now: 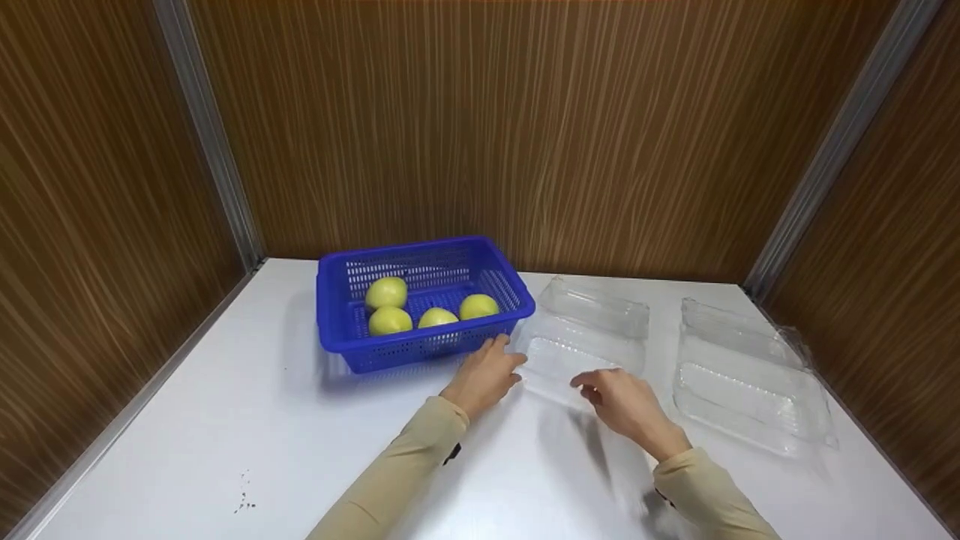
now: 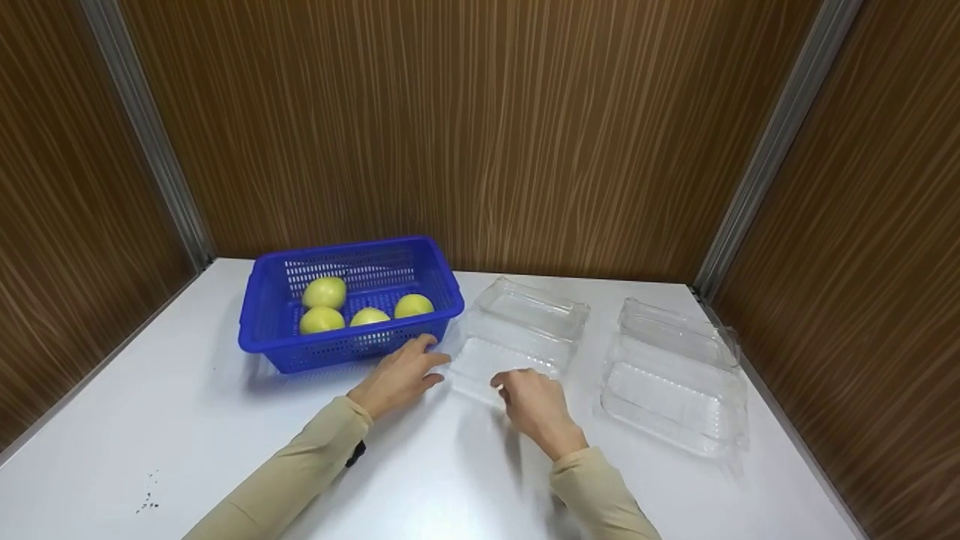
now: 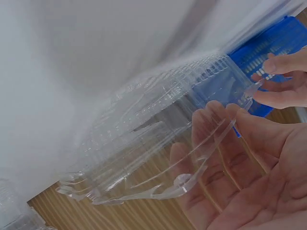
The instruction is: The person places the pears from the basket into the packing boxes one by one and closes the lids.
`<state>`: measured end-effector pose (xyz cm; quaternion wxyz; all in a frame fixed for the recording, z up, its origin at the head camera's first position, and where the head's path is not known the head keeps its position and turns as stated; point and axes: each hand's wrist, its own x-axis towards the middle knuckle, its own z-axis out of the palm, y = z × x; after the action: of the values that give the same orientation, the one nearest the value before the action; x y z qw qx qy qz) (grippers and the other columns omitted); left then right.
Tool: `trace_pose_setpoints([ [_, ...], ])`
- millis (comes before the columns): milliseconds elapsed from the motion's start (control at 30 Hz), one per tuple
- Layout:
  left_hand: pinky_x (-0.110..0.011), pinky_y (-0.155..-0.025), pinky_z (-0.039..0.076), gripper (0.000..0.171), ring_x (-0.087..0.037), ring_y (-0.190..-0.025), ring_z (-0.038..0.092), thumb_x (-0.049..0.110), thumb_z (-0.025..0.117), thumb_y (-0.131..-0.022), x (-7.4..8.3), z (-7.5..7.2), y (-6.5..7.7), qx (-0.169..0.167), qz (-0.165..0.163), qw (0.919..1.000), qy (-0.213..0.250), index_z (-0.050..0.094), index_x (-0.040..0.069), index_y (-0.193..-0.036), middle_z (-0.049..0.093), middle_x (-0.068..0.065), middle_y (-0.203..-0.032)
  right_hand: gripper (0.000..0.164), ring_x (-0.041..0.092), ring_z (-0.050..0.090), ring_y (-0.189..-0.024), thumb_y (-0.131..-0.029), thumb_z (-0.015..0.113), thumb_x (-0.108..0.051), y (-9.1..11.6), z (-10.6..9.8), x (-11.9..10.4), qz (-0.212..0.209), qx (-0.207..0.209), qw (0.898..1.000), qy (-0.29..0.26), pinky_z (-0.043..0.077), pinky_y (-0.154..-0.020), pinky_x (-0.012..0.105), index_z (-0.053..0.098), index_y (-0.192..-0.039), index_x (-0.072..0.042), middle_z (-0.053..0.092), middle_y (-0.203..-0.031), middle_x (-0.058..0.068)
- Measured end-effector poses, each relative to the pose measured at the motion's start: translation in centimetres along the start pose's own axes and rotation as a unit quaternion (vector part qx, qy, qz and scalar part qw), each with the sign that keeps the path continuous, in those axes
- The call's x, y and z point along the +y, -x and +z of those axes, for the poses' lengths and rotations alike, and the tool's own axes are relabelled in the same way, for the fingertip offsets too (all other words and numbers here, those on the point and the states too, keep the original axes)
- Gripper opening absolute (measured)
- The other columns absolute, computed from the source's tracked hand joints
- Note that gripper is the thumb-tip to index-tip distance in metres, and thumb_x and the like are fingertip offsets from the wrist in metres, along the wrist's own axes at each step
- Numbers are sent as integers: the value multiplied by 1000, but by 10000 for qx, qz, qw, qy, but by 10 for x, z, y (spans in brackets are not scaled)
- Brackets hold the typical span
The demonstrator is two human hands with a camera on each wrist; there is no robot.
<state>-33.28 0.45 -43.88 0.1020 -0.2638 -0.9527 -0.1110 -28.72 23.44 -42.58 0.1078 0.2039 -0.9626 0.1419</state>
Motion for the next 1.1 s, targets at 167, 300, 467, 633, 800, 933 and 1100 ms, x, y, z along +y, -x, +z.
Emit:
trace_pose_setpoints([
  [167,-35,-90,54,19,-23,-102,64,17,63,-96,-7,0,5,48,402,9992,64,76,16,-109,61,-12,-119,18,11,64,-77,-86,69,-4,9,-2,-6,-573,45,9983,2,52,-65,33,76,-99,-13,74,-86,-5],
  [300,-36,-94,54,18,-26,-106,65,14,62,-96,-12,-3,10,89,674,9976,125,77,14,-105,62,-16,-123,9,16,62,-78,-83,76,-15,17,-6,-4,-984,218,9949,97,50,-66,33,78,-92,-13,75,-87,-5],
  [467,-38,-95,53,18,-27,-108,64,15,63,-95,-14,-8,20,140,907,9958,69,77,15,-106,63,-17,-122,13,21,61,-84,-83,76,-30,27,-12,4,-862,14,9963,-70,48,-67,38,78,-87,-18,74,-90,-6],
  [633,-35,-89,54,15,-22,-99,65,19,65,-94,-17,-8,32,262,1084,9937,-50,78,18,-101,64,-12,-115,31,32,60,-105,-85,73,-40,33,-14,13,-327,84,9992,-213,50,-81,53,76,-97,-12,70,-108,7],
  [800,-36,-89,54,14,-22,-100,64,20,67,-93,-19,-7,41,343,1082,9935,1,78,19,-101,64,-11,-116,47,39,55,-119,-87,68,-50,38,-11,17,-145,-196,9985,-483,49,-90,56,73,-107,-8,62,-125,18],
  [933,-38,-90,54,14,-24,-105,64,22,67,-93,-17,-5,45,327,1028,9942,52,77,20,-103,63,-12,-121,42,28,60,-112,-86,66,-56,43,-9,17,-490,-324,9961,-655,51,-90,46,75,-96,-16,68,-112,4],
  [1100,-41,-92,54,20,-26,-112,62,24,66,-94,-17,-7,48,356,1024,9941,47,74,19,-111,59,-13,-127,26,16,65,-91,-82,71,-55,43,-13,15,-589,-463,9937,-836,52,-77,34,75,-81,-29,66,-88,-16],
])
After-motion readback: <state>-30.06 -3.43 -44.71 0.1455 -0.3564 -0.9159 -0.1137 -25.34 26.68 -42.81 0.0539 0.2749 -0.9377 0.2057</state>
